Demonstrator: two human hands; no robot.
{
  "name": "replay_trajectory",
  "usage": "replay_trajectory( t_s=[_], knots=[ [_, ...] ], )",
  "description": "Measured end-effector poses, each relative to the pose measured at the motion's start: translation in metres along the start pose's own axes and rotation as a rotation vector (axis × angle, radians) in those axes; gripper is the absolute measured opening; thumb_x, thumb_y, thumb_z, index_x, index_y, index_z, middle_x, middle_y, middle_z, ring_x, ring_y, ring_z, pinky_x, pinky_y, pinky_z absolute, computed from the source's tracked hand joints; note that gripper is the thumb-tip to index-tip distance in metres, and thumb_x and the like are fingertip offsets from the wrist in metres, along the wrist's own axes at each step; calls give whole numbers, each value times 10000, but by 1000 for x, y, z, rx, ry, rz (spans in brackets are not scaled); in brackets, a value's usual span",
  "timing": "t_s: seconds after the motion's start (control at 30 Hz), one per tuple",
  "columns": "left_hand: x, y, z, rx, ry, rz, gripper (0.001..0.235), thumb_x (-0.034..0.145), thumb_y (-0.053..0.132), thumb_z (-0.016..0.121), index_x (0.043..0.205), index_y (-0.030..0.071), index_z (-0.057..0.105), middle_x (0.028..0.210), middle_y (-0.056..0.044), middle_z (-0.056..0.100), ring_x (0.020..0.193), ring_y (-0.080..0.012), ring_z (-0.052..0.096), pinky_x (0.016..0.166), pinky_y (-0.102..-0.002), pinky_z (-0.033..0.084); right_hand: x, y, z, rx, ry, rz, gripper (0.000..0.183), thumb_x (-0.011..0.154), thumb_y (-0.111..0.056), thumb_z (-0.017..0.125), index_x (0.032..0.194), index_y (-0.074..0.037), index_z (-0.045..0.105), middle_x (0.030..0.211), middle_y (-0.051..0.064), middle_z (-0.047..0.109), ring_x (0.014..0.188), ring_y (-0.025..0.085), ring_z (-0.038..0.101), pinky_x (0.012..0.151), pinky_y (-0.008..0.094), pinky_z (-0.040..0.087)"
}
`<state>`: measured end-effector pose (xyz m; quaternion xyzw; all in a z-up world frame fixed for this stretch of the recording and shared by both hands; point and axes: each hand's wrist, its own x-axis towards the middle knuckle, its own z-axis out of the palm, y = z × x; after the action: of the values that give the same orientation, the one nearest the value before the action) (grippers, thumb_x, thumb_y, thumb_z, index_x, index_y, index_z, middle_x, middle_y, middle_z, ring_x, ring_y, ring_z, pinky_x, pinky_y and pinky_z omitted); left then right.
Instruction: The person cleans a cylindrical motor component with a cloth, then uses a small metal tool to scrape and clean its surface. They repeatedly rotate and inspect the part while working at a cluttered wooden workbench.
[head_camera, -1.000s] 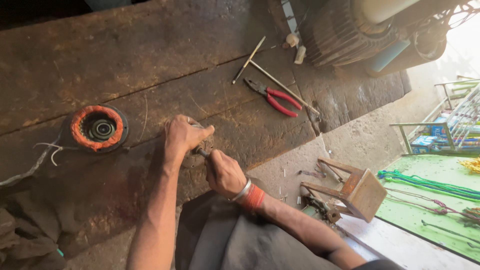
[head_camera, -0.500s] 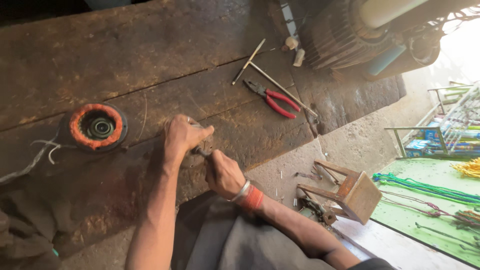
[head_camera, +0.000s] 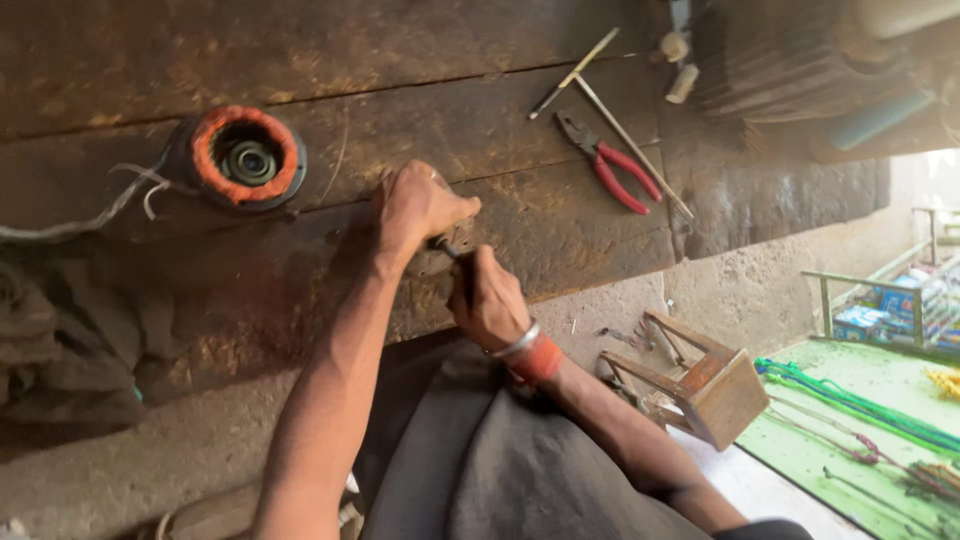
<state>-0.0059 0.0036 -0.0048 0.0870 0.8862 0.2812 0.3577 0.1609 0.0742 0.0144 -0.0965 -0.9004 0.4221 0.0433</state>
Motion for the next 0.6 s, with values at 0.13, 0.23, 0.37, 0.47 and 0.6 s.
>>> replay_trajectory(
  t_s=[0.13, 0.23, 0.37, 0.47, 0.6],
  knots=[
    [-9, -2, -5, -20, 118, 56, 403, 618, 422, 867, 668, 35, 765, 776, -200, 750, 756, -315, 735, 773, -393, 585, -1, 2, 7, -28, -2, -73, 220, 923, -11, 623, 1026, 8, 430, 837, 233, 650, 741, 446, 662, 628, 496, 520],
    [-9, 0, -5, -86, 48, 18, 386, 618, 436, 856, 650, 63, 760, 765, -165, 757, 740, -281, 743, 750, -393, 588, 3, -1, 6, 6, -6, -79, 197, 942, -17, 615, 1040, -1, 446, 869, 229, 670, 746, 416, 692, 626, 470, 542],
    [-5, -6, -3, -48, 70, 71, 370, 634, 402, 847, 622, 46, 748, 677, -161, 741, 651, -262, 720, 766, -371, 582, 5, -6, 7, -35, 33, -106, 208, 963, -15, 607, 1097, 23, 453, 828, 226, 652, 744, 437, 662, 628, 487, 519],
    [-4, -14, 4, -113, 34, 32, 351, 658, 411, 824, 613, 74, 739, 627, -106, 714, 575, -216, 669, 663, -382, 596, -3, -7, 10, 38, 0, -7, 153, 1012, -38, 591, 1050, 10, 451, 770, 182, 650, 686, 383, 687, 600, 464, 527],
    [4, -16, 5, -98, 60, 63, 369, 641, 413, 842, 579, 70, 721, 557, -83, 679, 506, -199, 615, 640, -368, 566, 5, -10, 10, -11, 42, -100, 139, 1005, -11, 571, 1066, 16, 450, 786, 184, 650, 686, 403, 665, 594, 470, 512]
  ],
)
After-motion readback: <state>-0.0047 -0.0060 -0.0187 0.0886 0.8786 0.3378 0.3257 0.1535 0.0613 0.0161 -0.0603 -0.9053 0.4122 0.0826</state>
